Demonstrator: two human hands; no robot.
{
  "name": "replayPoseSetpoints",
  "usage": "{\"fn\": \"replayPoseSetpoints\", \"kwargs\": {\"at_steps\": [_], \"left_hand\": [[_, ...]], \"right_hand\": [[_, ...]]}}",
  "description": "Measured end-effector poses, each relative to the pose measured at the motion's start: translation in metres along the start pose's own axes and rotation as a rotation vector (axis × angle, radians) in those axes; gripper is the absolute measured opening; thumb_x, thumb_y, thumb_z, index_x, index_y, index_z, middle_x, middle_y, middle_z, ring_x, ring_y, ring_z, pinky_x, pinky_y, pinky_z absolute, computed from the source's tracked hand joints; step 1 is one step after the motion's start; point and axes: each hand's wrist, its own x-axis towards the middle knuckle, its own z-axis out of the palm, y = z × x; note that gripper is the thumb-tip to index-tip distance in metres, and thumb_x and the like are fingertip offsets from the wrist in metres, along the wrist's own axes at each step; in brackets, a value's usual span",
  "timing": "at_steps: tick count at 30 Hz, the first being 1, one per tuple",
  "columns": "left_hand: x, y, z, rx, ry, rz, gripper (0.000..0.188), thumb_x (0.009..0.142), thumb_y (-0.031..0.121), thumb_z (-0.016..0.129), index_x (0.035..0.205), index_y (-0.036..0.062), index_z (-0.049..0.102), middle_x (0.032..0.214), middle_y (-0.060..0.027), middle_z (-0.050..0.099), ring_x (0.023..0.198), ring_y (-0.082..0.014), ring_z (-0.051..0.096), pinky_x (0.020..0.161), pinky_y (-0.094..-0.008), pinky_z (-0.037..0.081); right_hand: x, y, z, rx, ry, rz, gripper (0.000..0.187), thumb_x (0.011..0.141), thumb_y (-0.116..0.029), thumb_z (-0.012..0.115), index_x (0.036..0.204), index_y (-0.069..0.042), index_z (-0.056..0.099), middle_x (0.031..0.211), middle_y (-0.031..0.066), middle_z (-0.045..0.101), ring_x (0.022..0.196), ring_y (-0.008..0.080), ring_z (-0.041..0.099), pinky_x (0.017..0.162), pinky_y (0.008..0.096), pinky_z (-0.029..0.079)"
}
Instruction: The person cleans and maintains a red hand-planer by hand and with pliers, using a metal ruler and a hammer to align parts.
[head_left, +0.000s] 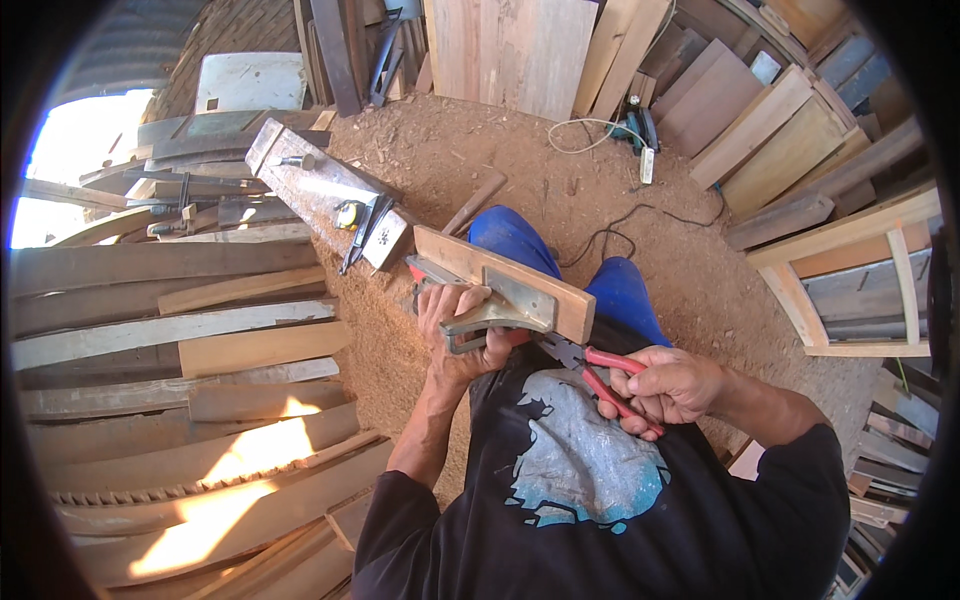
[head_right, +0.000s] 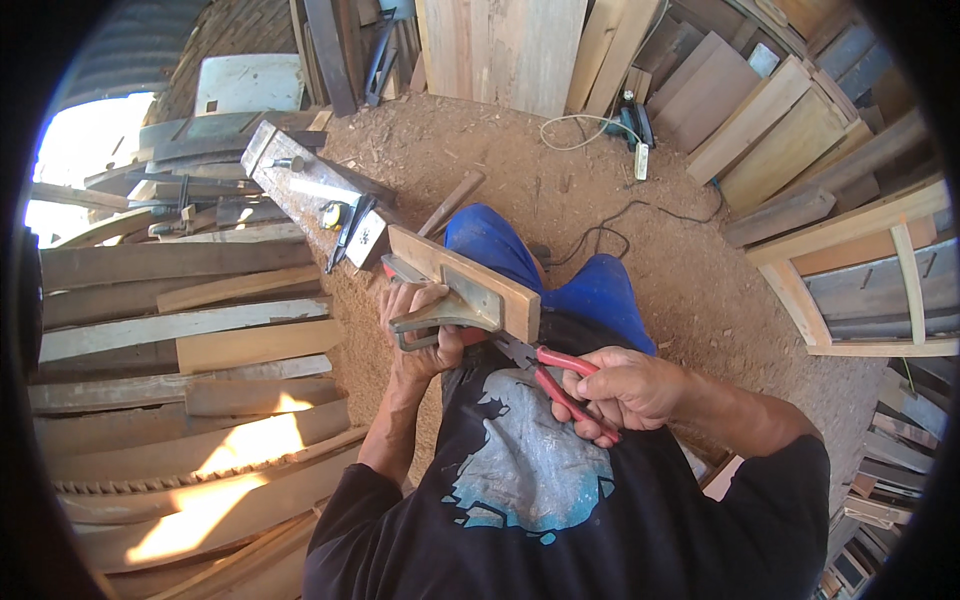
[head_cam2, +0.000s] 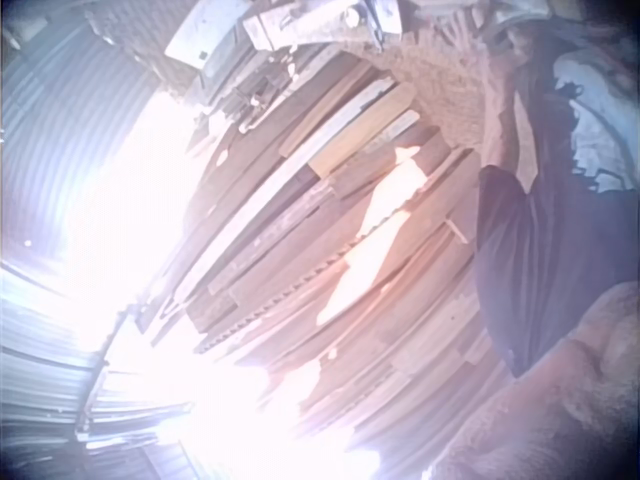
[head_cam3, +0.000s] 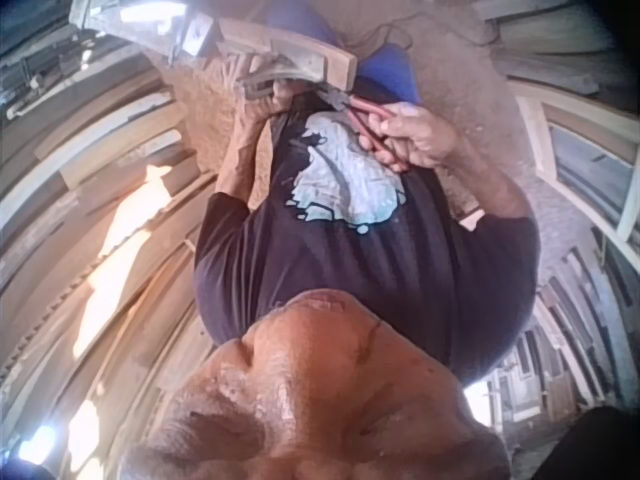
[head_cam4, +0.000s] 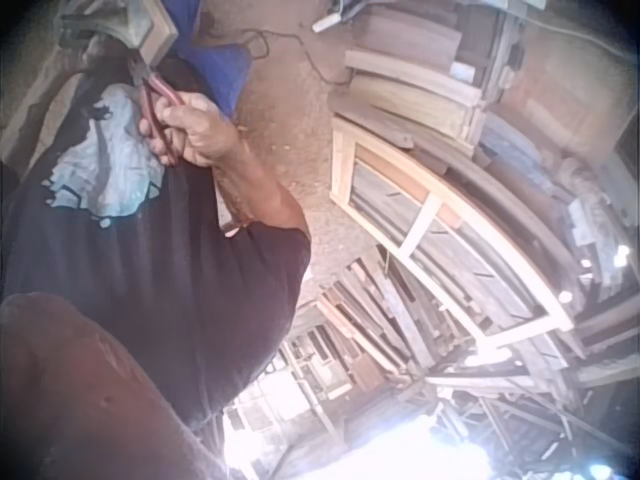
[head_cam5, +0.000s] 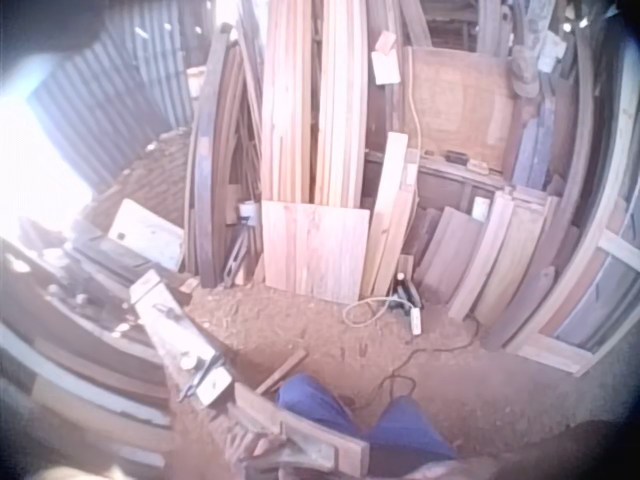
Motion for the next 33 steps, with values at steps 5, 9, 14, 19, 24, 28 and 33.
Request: {"fn": "replayPoseSetpoints", "kwargs": {"at_steps": [5,9,14,19,24,28,33], "left_hand": [[0.0,-0.001,-0.001,0.008,-0.01,0.016,0.042,0.088,0.048,0.059,0.101,0.0085,0.066,0.089,-0.0107,0.064,0.083,-0.0332,0.061,0.081,-0.0479,0.045],[0.003,0.0,0.0,0.002,-0.013,0.031,0.041,0.09,0.045,0.057,0.103,0.0067,0.065,0.089,-0.0142,0.063,0.082,-0.0353,0.061,0.076,-0.0483,0.046],[0.007,-0.004,0.0,0.005,-0.02,0.018,0.041,0.088,0.045,0.058,0.1,0.007,0.066,0.087,-0.0147,0.061,0.08,-0.0365,0.06,0.075,-0.0482,0.045],[0.016,-0.003,0.003,0.018,-0.016,0.056,0.04,0.087,0.045,0.059,0.098,0.0079,0.066,0.086,-0.014,0.06,0.08,-0.0364,0.06,0.074,-0.0487,0.045],[0.016,0.001,0.002,0.027,-0.13,0.017,0.037,0.076,0.039,0.065,0.098,0.0094,0.066,0.096,-0.0119,0.064,0.089,-0.0342,0.062,0.085,-0.0482,0.045],[0.018,0.001,0.004,0.011,-0.089,0.031,0.038,0.075,0.04,0.066,0.098,0.0093,0.067,0.095,-0.0116,0.063,0.088,-0.0335,0.062,0.085,-0.0479,0.045],[0.023,0.005,0.002,0.012,-0.08,0.068,0.038,0.089,0.045,0.06,0.099,0.0088,0.066,0.086,-0.0112,0.061,0.081,-0.0346,0.061,0.079,-0.0493,0.044]], "right_hand": [[0.001,0.003,-0.003,0.032,-0.021,-0.011,0.012,0.101,-0.018,0.056,0.095,-0.008,0.052,0.107,0.0151,0.064,0.079,0.0187,0.062,0.062,0.0349,0.055],[0.002,0.006,-0.009,0.071,-0.045,-0.022,0.01,0.1,-0.016,0.055,0.098,-0.006,0.055,0.111,0.0165,0.064,0.081,0.0209,0.065,0.063,0.0364,0.057],[-0.002,-0.024,-0.003,-0.178,0.006,0.044,0.026,0.101,-0.015,0.054,0.118,0.002,0.061,0.12,0.0202,0.064,0.104,0.0269,0.073,0.08,0.0379,0.065],[-0.007,-0.046,0.007,-0.578,0.146,0.091,0.033,0.099,-0.017,0.054,0.124,0.005,0.06,0.114,0.0168,0.066,0.102,0.0215,0.073,0.077,0.0343,0.064],[-0.007,-0.058,0.013,-0.868,0.204,0.16,0.034,0.099,-0.021,0.052,0.119,0.005,0.06,0.096,0.0116,0.068,0.086,0.0157,0.071,0.069,0.032,0.06],[-0.006,-0.059,0.009,-0.826,0.133,0.215,0.028,0.101,-0.025,0.051,0.107,0.001,0.059,0.078,0.0062,0.063,0.065,0.0126,0.063,0.058,0.0292,0.052],[-0.006,-0.046,-0.001,-0.705,0.113,0.182,0.028,0.104,-0.029,0.052,0.104,-0.001,0.059,0.074,0.0036,0.061,0.06,0.0113,0.06,0.055,0.0278,0.049]]}}
